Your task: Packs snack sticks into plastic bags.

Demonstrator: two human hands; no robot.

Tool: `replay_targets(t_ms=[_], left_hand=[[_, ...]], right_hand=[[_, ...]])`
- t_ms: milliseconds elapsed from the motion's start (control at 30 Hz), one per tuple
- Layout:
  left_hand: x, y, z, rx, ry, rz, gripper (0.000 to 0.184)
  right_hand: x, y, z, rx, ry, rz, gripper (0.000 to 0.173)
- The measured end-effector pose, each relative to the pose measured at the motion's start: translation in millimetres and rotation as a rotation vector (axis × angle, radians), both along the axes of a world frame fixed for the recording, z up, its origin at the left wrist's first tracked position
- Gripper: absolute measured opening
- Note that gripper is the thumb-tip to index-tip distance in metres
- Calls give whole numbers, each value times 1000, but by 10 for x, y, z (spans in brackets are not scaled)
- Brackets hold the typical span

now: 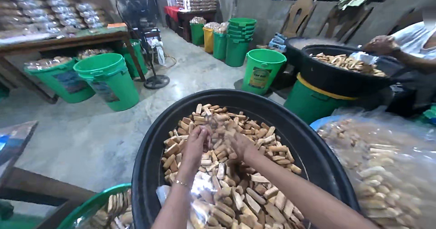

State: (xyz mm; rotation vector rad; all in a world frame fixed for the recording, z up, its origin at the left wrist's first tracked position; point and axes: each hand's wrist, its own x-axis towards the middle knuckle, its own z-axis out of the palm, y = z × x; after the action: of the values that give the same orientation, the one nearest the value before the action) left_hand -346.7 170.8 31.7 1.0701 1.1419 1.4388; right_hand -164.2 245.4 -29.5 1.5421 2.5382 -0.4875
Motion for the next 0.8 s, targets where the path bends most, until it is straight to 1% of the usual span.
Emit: replay_targets(t_ms=[67, 133, 200, 267, 300, 333, 367, 400, 467, 500, 533, 567, 600, 633, 667, 700, 733, 767, 800], left_hand=[[29, -8, -36, 22, 48, -18, 20], [96, -37, -52, 15, 138, 17, 17], [151, -52, -43, -17, 232, 105, 15], [181, -47, -66, -63, 273, 212, 21], [205, -40, -93, -87, 256, 273, 25], [230, -31, -114, -124, 209, 316, 30], [257, -32, -124, -173, 156, 334, 35], [287, -40, -123, -220, 98, 327, 37], [341, -45, -122, -269, -69, 293, 30], [345, -49, -112, -276, -146, 255, 25], [329, -53, -85, -276, -201, 211, 22], [303, -56, -50, -267, -200, 187, 20], [272, -60, -16, -229, -126, 193, 17], [238, -66, 15, -145, 20, 230, 12], [198, -87, 42, -39, 230, 273, 8], [166, -119, 65, 62, 440, 319, 8], [148, -148, 76, 156, 624, 350, 14], [141, -169, 80, 235, 780, 332, 19], [151, -187, 84, 279, 907, 269, 22]], right_hand=[[248, -120, -40, -11, 19, 39, 49], [430, -234, -24, -103, -13, 7, 46], [550, -302, 206, -143, 14, -40, 45], [668, -373, 544, -138, 112, -102, 47], [716, -410, 666, -122, 154, -129, 47], [755, -432, 703, -105, 176, -138, 47], [781, -446, 637, -98, 163, -120, 46], [793, -461, 498, -114, 112, -82, 47], [761, -515, 226, -219, -39, -7, 46], [728, -534, 180, -266, -98, 11, 46], [701, -536, 190, -273, -94, 13, 43], [687, -527, 245, -248, -46, 2, 40], [681, -502, 299, -225, 6, -31, 40], [676, -476, 343, -210, 41, -69, 42], [679, -459, 360, -216, 43, -88, 44], [693, -458, 340, -242, 13, -86, 43], [707, -472, 303, -285, -43, -74, 40], [716, -484, 274, -326, -94, -68, 37], [728, -478, 269, -328, -96, -71, 35]])
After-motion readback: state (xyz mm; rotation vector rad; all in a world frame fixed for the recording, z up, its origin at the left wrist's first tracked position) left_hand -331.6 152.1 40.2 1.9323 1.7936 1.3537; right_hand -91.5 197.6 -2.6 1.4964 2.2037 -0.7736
